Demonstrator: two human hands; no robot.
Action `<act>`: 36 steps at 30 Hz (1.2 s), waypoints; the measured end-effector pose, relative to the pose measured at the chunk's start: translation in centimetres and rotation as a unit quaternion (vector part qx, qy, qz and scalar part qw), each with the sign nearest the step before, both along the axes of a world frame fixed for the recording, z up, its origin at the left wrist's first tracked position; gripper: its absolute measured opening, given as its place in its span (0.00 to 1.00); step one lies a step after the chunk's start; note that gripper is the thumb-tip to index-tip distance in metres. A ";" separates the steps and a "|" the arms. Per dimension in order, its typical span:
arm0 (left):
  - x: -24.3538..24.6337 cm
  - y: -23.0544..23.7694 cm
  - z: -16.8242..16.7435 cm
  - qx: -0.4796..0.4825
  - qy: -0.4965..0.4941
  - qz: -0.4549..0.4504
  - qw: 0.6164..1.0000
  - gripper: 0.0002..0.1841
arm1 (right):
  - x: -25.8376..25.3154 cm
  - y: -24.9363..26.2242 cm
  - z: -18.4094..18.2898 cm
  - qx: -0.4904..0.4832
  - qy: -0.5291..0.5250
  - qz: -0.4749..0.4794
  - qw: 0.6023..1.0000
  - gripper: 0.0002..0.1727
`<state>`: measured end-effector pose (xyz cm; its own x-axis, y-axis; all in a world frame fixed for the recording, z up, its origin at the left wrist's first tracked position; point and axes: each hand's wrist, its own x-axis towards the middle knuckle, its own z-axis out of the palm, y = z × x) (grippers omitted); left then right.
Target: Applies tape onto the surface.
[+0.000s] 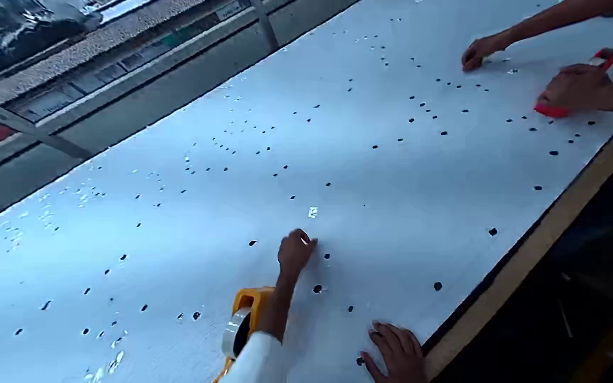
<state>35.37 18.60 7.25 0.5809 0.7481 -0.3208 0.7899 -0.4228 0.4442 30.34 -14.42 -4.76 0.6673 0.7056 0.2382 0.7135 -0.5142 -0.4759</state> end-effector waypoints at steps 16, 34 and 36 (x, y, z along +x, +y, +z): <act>-32.9 -4.8 -0.5 -0.143 -0.250 0.182 0.940 0.23 | -13.2 14.5 7.8 0.059 0.171 0.212 0.960 0.34; -35.6 -8.4 -3.0 -0.343 -0.389 0.279 0.808 0.11 | -15.2 16.6 5.1 0.082 0.087 0.184 0.976 0.20; -34.9 -9.0 -3.6 -0.432 -0.361 0.319 0.762 0.10 | -14.6 16.2 4.6 0.088 0.127 0.215 0.964 0.20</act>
<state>0.52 9.55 3.68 0.4452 0.6434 -0.6228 0.1294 0.6420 0.7557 15.76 1.82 -0.18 0.3749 0.8935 0.2473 0.6914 -0.0917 -0.7166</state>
